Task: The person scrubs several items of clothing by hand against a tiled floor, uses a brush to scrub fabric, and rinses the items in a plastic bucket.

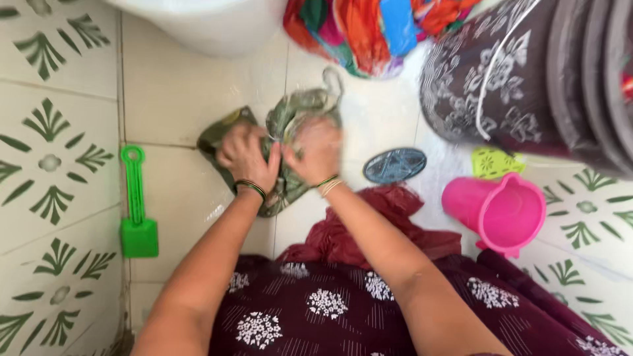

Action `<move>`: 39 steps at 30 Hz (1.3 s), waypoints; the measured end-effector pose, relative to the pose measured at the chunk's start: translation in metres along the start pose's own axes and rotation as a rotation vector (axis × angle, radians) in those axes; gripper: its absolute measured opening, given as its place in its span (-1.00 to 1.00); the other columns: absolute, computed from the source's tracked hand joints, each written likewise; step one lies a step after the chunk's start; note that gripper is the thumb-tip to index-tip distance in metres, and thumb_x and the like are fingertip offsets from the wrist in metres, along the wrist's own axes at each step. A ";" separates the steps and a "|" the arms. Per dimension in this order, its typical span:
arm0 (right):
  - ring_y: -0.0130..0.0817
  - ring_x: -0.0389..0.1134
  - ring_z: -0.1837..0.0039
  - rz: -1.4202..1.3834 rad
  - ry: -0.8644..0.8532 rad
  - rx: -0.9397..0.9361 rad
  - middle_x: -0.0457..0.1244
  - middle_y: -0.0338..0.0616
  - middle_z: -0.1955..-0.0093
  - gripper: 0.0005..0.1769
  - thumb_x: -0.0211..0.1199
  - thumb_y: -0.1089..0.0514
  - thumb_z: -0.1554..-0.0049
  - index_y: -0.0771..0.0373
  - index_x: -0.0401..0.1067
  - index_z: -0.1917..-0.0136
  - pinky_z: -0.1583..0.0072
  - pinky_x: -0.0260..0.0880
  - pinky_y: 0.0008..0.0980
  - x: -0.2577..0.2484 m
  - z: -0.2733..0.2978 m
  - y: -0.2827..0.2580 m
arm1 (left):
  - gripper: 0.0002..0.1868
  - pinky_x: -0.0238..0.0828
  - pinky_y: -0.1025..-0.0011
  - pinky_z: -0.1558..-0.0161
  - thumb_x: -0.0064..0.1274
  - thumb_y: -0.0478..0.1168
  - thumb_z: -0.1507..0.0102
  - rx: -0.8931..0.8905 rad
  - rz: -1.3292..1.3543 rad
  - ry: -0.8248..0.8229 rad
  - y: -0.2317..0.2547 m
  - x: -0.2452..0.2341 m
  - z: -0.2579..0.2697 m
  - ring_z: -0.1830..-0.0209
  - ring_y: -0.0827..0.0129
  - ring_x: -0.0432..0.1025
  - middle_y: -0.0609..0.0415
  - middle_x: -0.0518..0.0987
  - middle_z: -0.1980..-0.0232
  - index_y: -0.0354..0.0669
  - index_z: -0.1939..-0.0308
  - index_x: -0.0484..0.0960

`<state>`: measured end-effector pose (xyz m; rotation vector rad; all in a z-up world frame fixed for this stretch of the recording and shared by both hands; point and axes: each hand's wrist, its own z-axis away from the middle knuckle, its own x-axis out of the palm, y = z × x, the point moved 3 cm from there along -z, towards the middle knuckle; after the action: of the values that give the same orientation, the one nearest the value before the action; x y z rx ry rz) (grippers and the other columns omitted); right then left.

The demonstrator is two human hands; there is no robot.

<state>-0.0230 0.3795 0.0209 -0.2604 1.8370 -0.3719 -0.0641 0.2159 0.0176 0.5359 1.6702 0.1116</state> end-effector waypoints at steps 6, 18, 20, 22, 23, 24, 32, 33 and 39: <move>-0.33 0.29 -0.26 -1.028 0.104 0.360 0.30 0.04 -0.18 -0.65 0.22 0.10 -0.27 0.32 0.36 -0.25 -0.32 0.30 -0.24 0.018 -0.074 -0.001 | -0.15 0.02 0.09 -0.47 -0.03 0.26 -0.43 -0.592 0.946 -0.141 0.013 0.078 -0.075 -0.49 -0.16 0.15 -0.41 0.27 -0.46 -0.42 -0.48 0.21; 0.07 0.35 -0.15 0.026 0.000 0.200 0.39 0.06 -0.02 -0.63 0.26 -0.14 -0.12 0.19 0.52 0.03 -0.20 0.24 0.01 0.007 -0.028 0.007 | -0.40 0.28 -0.10 -0.08 0.09 0.18 -0.26 0.002 0.202 0.076 0.005 0.006 -0.022 -0.02 -0.18 0.43 -0.33 0.55 -0.05 -0.28 -0.09 0.55; 0.16 0.25 -0.24 0.012 0.186 0.259 0.35 0.25 -0.14 -0.45 0.27 -0.20 -0.12 0.26 0.52 -0.17 -0.26 0.17 -0.01 -0.006 -0.034 0.003 | -0.34 0.24 0.02 -0.24 0.06 0.11 -0.45 -0.155 0.820 0.176 0.012 0.015 -0.044 -0.27 -0.24 0.34 -0.44 0.44 -0.28 -0.44 -0.34 0.39; 0.12 0.20 -0.34 -0.530 0.193 0.419 0.22 0.27 -0.26 -0.40 0.24 -0.15 -0.21 0.40 0.29 -0.26 -0.33 0.13 0.01 0.003 -0.037 0.000 | -0.48 0.35 0.18 -0.28 -0.12 0.11 -0.46 -0.460 0.996 -0.117 0.030 0.046 -0.046 -0.23 0.03 0.48 -0.21 0.60 -0.21 -0.24 -0.23 0.55; 0.10 0.17 -0.38 -0.801 0.198 0.510 0.16 0.28 -0.32 -0.35 0.23 -0.12 -0.26 0.46 0.18 -0.30 -0.37 0.12 0.02 0.011 -0.036 -0.002 | -0.49 0.37 0.19 -0.24 -0.14 0.09 -0.44 -0.495 1.002 -0.155 0.033 0.048 -0.029 -0.15 0.00 0.48 -0.25 0.61 -0.15 -0.28 -0.19 0.56; 0.09 0.25 -0.31 -0.905 0.143 0.534 0.23 0.25 -0.25 -0.36 0.22 -0.17 -0.21 0.41 0.24 -0.27 -0.34 0.20 0.03 0.009 -0.020 -0.003 | -0.50 0.37 0.18 -0.24 -0.12 0.08 -0.44 -0.490 1.000 -0.121 0.032 0.049 -0.014 -0.15 -0.01 0.48 -0.25 0.60 -0.16 -0.28 -0.19 0.56; 0.17 0.13 -0.51 0.175 -0.221 -0.141 0.23 0.06 -0.40 -0.32 0.25 -0.34 -0.11 0.20 0.33 -0.25 -0.48 -0.06 0.23 0.046 -0.002 0.017 | -0.47 0.26 -0.11 -0.22 0.08 0.08 -0.26 0.086 0.226 -0.269 -0.007 0.035 -0.025 -0.23 -0.12 0.37 -0.19 0.50 -0.23 -0.22 -0.15 0.56; 0.17 0.07 -0.51 0.121 -0.200 -0.067 0.17 0.18 -0.44 -0.20 0.28 -0.38 -0.09 0.30 0.32 -0.30 -0.46 -0.09 0.24 0.038 -0.004 0.020 | -0.40 0.17 -0.28 -0.22 0.18 0.14 -0.14 0.200 0.049 -0.225 -0.009 0.021 -0.028 -0.31 -0.12 0.29 -0.16 0.44 -0.26 -0.16 -0.12 0.55; 0.13 0.09 -0.42 -0.140 -0.419 -0.010 0.13 0.24 -0.37 0.20 0.33 -0.40 0.25 0.42 0.22 -0.45 -0.36 -0.12 0.38 0.029 0.033 -0.008 | 0.07 0.09 -0.34 -0.33 0.25 0.40 -0.06 -0.170 0.740 -0.363 -0.003 -0.001 0.009 -0.51 -0.18 0.07 -0.23 0.19 -0.49 -0.08 -0.48 0.27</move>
<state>-0.0002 0.3578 -0.0108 -0.4405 1.4126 -0.3729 -0.0565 0.2106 0.0157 0.9604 1.0350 0.6490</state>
